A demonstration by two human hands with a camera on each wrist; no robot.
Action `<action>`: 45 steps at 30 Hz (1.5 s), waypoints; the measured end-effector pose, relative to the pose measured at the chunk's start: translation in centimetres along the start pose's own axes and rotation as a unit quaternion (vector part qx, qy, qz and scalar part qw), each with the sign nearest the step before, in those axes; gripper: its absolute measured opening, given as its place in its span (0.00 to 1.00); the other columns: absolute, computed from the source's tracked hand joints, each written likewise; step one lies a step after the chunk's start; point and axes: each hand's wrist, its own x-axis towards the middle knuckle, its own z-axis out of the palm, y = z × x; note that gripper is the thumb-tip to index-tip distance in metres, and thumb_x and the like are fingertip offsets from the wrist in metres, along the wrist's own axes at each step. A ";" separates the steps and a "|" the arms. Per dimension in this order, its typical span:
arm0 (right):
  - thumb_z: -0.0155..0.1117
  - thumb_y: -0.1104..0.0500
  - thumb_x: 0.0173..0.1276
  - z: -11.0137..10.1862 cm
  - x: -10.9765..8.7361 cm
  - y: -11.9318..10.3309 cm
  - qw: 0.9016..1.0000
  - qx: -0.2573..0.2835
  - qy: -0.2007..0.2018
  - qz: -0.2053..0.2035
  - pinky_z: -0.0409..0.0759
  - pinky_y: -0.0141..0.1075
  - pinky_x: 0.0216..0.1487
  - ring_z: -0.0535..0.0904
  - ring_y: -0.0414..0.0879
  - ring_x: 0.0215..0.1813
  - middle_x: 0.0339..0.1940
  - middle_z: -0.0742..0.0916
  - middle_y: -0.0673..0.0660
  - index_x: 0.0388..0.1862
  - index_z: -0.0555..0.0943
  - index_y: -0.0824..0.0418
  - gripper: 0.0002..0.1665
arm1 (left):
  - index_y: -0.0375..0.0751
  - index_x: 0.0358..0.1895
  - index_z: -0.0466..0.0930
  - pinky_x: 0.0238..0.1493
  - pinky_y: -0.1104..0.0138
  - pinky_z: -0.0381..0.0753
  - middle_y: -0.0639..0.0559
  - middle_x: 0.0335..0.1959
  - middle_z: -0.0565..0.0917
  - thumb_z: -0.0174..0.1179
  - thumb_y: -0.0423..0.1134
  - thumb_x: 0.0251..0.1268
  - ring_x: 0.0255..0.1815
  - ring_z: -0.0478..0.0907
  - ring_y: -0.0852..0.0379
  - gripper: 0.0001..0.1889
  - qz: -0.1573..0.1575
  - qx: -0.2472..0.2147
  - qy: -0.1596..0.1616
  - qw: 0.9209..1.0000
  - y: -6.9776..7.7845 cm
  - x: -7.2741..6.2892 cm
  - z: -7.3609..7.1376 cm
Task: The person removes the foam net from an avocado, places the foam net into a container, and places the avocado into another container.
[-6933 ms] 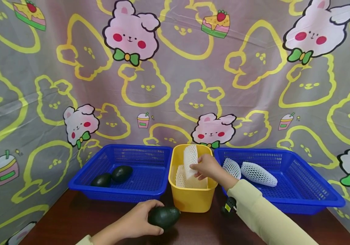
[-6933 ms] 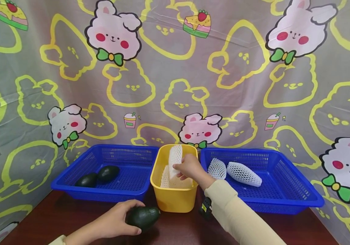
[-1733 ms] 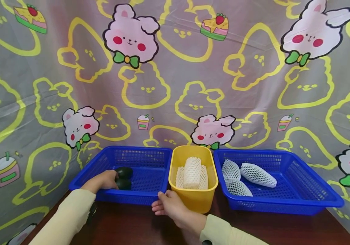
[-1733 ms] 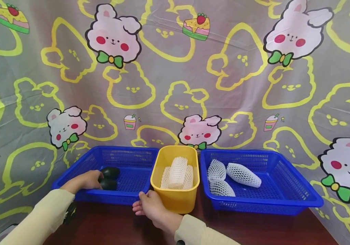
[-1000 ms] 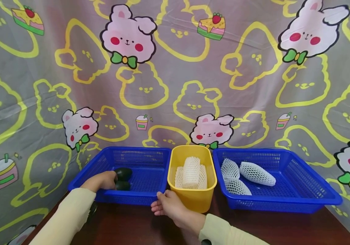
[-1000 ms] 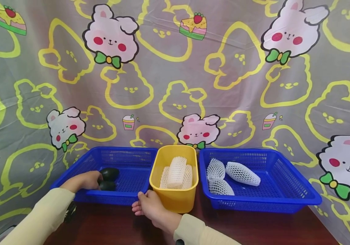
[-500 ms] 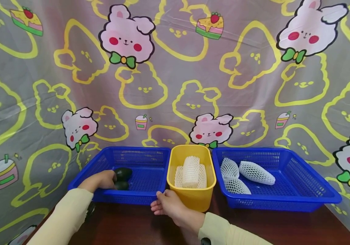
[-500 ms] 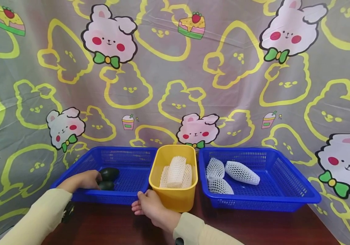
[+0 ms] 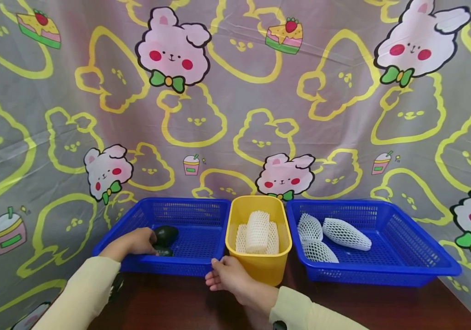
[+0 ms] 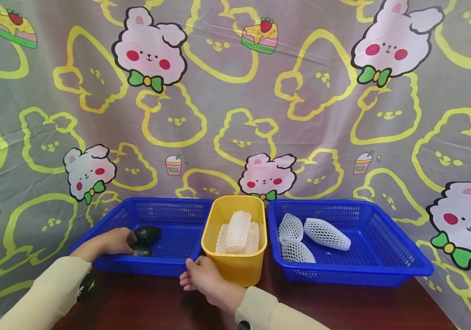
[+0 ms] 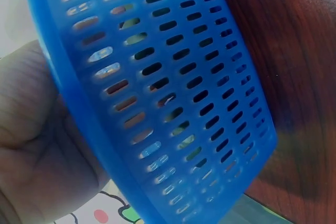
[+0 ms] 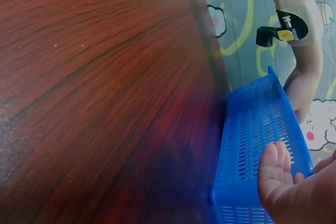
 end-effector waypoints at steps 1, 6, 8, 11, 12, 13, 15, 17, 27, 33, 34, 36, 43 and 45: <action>0.47 0.61 0.78 -0.1 0.0 0.0 1.000 0.000 -0.004 0.000 0.83 0.37 0.30 0.79 0.43 0.25 0.26 0.84 0.59 0.35 0.70 0.68 0.12 | 0.21 0.47 0.79 0.50 0.47 0.75 0.35 0.43 0.82 0.73 0.39 0.51 0.49 0.78 0.35 0.25 0.001 -0.002 0.003 1.000 0.0 -0.1 0.0; 0.47 0.61 0.77 -0.5 -0.5 -0.2 1.000 -0.008 -0.021 0.000 0.82 0.35 0.29 0.80 0.42 0.24 0.25 0.83 0.57 0.36 0.71 0.68 0.11 | 0.22 0.48 0.78 0.50 0.47 0.76 0.38 0.42 0.82 0.73 0.40 0.50 0.47 0.78 0.38 0.27 0.002 -0.015 0.020 1.000 -0.2 -0.5 0.0; 0.48 0.61 0.76 -0.7 -0.7 -0.3 1.000 -0.015 -0.022 -0.004 0.82 0.36 0.29 0.80 0.43 0.25 0.25 0.84 0.58 0.37 0.71 0.68 0.11 | 0.21 0.48 0.77 0.50 0.47 0.76 0.37 0.42 0.82 0.73 0.40 0.50 0.47 0.78 0.38 0.27 0.008 -0.021 0.031 0.999 -0.2 -0.6 0.1; 0.50 0.61 0.76 -0.8 -1.1 -0.5 0.999 -0.023 -0.026 -0.012 0.83 0.38 0.29 0.80 0.43 0.24 0.25 0.84 0.59 0.38 0.72 0.69 0.11 | 0.21 0.50 0.77 0.50 0.47 0.75 0.35 0.44 0.82 0.73 0.41 0.52 0.48 0.78 0.36 0.28 0.019 -0.033 0.053 0.998 -0.1 -0.8 0.2; 0.50 0.61 0.76 -0.9 -1.2 -0.6 0.999 -0.025 -0.028 -0.013 0.82 0.38 0.28 0.80 0.43 0.24 0.24 0.83 0.59 0.37 0.72 0.69 0.11 | 0.21 0.50 0.76 0.50 0.46 0.75 0.34 0.45 0.82 0.72 0.41 0.53 0.49 0.78 0.36 0.28 0.023 -0.037 0.061 0.997 -0.1 -0.8 0.2; 0.50 0.61 0.76 -1.0 -1.3 -0.8 0.999 -0.027 -0.030 -0.015 0.82 0.38 0.28 0.80 0.43 0.24 0.24 0.83 0.59 0.37 0.72 0.69 0.11 | 0.21 0.51 0.76 0.50 0.46 0.75 0.33 0.46 0.81 0.72 0.42 0.54 0.50 0.77 0.35 0.29 0.026 -0.044 0.068 0.996 0.0 -0.9 0.3; 0.50 0.61 0.76 -1.2 -1.6 -1.1 0.999 -0.032 -0.037 -0.017 0.83 0.39 0.28 0.80 0.43 0.24 0.24 0.83 0.58 0.38 0.73 0.70 0.12 | 0.21 0.53 0.75 0.50 0.46 0.75 0.32 0.47 0.81 0.71 0.44 0.55 0.51 0.77 0.35 0.30 0.031 -0.051 0.084 0.995 0.3 -0.9 0.4; 0.50 0.61 0.76 -1.5 -1.8 -1.4 0.998 -0.040 -0.046 -0.019 0.83 0.40 0.29 0.80 0.44 0.25 0.24 0.83 0.58 0.38 0.73 0.71 0.12 | 0.21 0.54 0.74 0.51 0.47 0.75 0.32 0.48 0.81 0.70 0.46 0.56 0.51 0.77 0.36 0.31 0.034 -0.059 0.098 0.993 0.7 -0.9 0.6; 0.51 0.60 0.77 -3.5 -3.0 -4.4 0.991 -0.083 -0.093 -0.038 0.83 0.44 0.37 0.82 0.47 0.32 0.29 0.83 0.59 0.39 0.75 0.70 0.12 | 0.26 0.56 0.75 0.51 0.48 0.76 0.34 0.50 0.81 0.68 0.51 0.59 0.52 0.78 0.39 0.32 0.051 -0.120 0.154 0.979 3.0 -1.2 1.1; 0.50 0.59 0.77 -4.6 -3.6 -5.8 0.990 -0.097 -0.099 -0.038 0.83 0.42 0.38 0.83 0.50 0.33 0.30 0.84 0.59 0.41 0.75 0.70 0.13 | 0.30 0.57 0.76 0.52 0.50 0.76 0.38 0.51 0.81 0.66 0.53 0.61 0.51 0.79 0.43 0.31 0.054 -0.148 0.163 0.974 5.0 -1.3 1.1; 0.50 0.59 0.77 -4.8 -3.6 -6.1 0.989 -0.101 -0.097 -0.038 0.83 0.42 0.38 0.83 0.50 0.34 0.30 0.84 0.59 0.41 0.75 0.70 0.13 | 0.31 0.57 0.76 0.52 0.50 0.76 0.39 0.50 0.81 0.66 0.53 0.61 0.51 0.79 0.43 0.30 0.056 -0.152 0.163 0.973 5.4 -1.4 1.1; 0.50 0.59 0.78 -5.3 -3.7 -6.7 0.989 -0.104 -0.095 -0.040 0.83 0.42 0.38 0.83 0.51 0.34 0.31 0.84 0.59 0.41 0.74 0.71 0.14 | 0.32 0.57 0.76 0.52 0.51 0.76 0.41 0.50 0.81 0.66 0.51 0.62 0.51 0.79 0.44 0.29 0.063 -0.166 0.161 0.971 6.3 -1.6 1.1; 0.51 0.55 0.78 -7.4 -4.0 -8.9 0.989 -0.115 -0.082 -0.041 0.83 0.41 0.42 0.83 0.50 0.37 0.34 0.84 0.61 0.44 0.74 0.72 0.18 | 0.35 0.54 0.78 0.49 0.54 0.79 0.47 0.47 0.83 0.67 0.49 0.61 0.47 0.81 0.48 0.25 0.101 -0.187 0.155 0.965 9.0 -2.3 1.2; 0.51 0.54 0.77 -8.0 -4.1 -9.3 0.990 -0.117 -0.073 -0.040 0.83 0.41 0.43 0.83 0.52 0.38 0.35 0.84 0.61 0.44 0.74 0.71 0.18 | 0.36 0.53 0.79 0.48 0.55 0.79 0.49 0.45 0.83 0.67 0.50 0.60 0.45 0.81 0.50 0.24 0.111 -0.191 0.154 0.963 9.8 -2.4 1.2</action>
